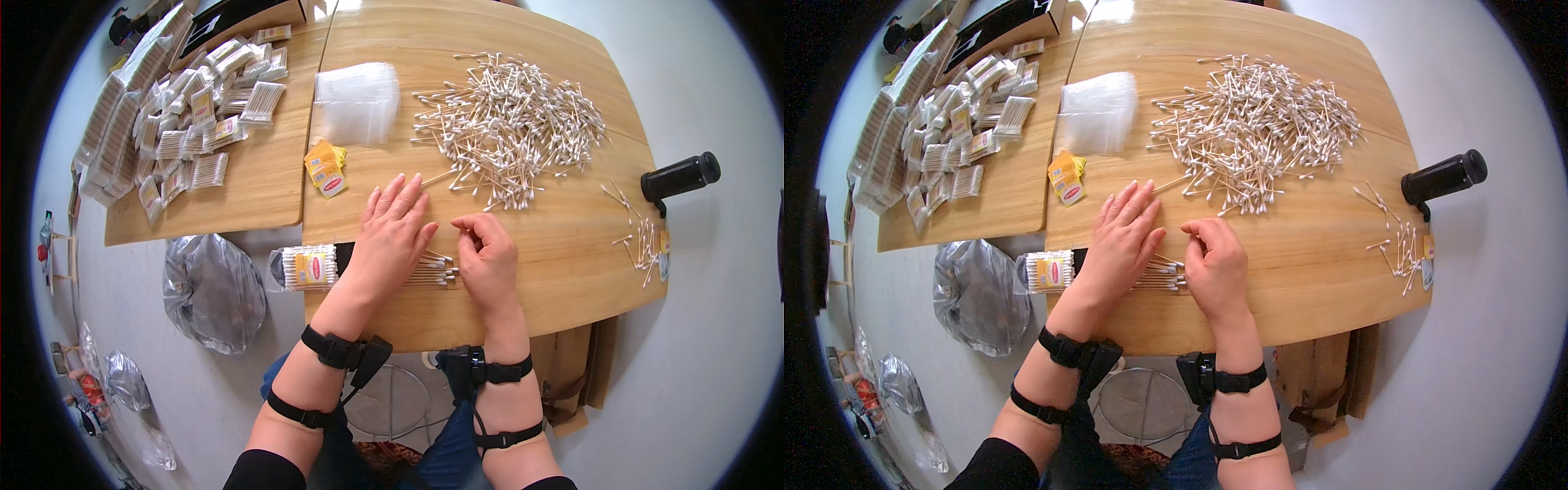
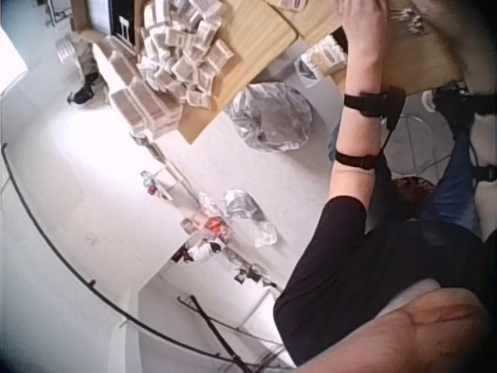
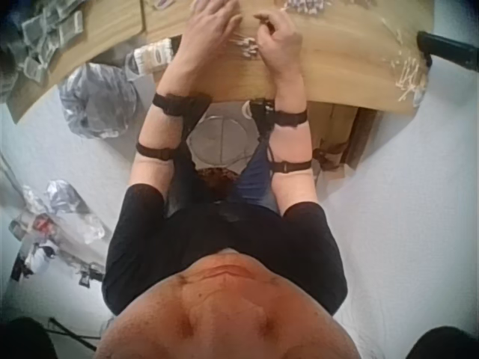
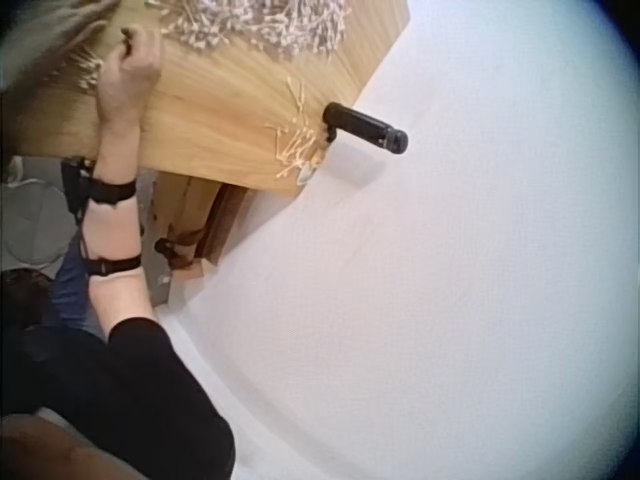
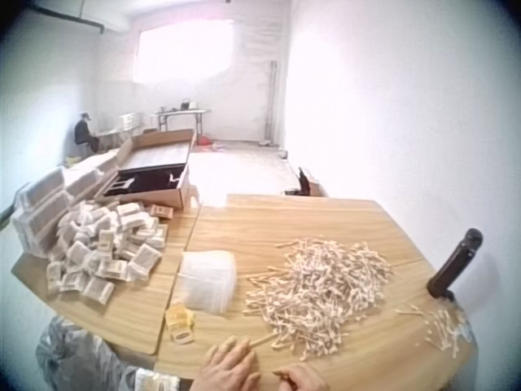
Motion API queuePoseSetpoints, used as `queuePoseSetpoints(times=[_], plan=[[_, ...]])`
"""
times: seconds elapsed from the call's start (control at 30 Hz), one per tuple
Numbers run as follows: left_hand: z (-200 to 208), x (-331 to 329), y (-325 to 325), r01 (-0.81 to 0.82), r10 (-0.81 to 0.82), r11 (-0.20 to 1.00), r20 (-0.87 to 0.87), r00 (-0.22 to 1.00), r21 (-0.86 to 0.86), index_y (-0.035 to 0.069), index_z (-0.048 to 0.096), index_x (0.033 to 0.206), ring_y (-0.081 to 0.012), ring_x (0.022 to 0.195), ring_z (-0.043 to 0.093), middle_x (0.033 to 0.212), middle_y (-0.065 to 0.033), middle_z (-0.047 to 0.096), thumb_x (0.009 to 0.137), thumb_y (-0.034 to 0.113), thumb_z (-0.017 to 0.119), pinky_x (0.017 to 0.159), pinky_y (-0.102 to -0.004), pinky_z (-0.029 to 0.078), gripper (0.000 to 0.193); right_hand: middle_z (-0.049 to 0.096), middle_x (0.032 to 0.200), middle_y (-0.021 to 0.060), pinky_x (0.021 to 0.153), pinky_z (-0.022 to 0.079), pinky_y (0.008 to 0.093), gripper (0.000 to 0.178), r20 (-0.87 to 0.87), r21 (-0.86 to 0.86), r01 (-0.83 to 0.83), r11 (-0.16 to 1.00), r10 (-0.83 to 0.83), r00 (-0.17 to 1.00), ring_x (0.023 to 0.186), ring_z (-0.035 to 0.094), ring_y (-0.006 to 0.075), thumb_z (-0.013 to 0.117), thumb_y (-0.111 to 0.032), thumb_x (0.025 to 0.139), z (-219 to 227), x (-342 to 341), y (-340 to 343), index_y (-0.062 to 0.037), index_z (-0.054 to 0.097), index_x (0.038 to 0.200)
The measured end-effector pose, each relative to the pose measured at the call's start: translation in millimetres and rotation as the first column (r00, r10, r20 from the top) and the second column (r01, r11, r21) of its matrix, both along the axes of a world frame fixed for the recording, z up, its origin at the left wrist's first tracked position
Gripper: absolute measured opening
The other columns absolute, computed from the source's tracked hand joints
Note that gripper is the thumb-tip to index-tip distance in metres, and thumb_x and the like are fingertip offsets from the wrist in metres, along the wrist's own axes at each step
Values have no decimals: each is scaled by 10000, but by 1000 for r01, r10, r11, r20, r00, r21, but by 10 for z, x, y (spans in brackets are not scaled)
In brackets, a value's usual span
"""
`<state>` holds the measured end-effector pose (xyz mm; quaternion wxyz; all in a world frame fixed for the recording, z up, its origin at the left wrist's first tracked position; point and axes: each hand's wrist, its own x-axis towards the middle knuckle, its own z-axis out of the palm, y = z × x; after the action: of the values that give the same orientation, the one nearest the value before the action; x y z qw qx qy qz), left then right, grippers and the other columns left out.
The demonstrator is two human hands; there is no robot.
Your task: Sorting and packaging cotton swabs into individual plastic wrappers and arranging them on cardboard.
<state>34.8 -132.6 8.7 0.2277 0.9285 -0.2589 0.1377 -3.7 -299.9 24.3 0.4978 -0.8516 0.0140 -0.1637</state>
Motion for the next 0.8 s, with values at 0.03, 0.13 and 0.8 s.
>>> queuePoseSetpoints(times=[0.03,0.13,0.8], plan=[[-2,24,-3,-1,1,1000,-2,1000,-2,-2,623,1309,-321,1378,486,1430,-145,566,999,274,605,1167,-499,347,415,673,896,144,696,522,365,150,-6,4,4,1000,-4,1000,784,659,292,598,89,866,4,-4,-12,5,687,953],[73,58,51,55,-58,998,-103,993,-32,-9,622,1306,-288,1376,492,1403,-123,592,1003,241,600,1178,-480,342,394,675,895,141,688,519,358,140,-30,21,10,1000,-9,999,769,658,284,603,84,874,21,-13,-54,9,689,954],[208,-524,230,255,-209,952,-243,947,173,18,416,1532,-313,1523,310,1628,-150,361,975,330,601,1257,-471,216,664,648,952,111,650,503,306,116,24,106,48,993,-51,998,729,605,190,614,41,924,26,-117,-43,6,674,1017]])
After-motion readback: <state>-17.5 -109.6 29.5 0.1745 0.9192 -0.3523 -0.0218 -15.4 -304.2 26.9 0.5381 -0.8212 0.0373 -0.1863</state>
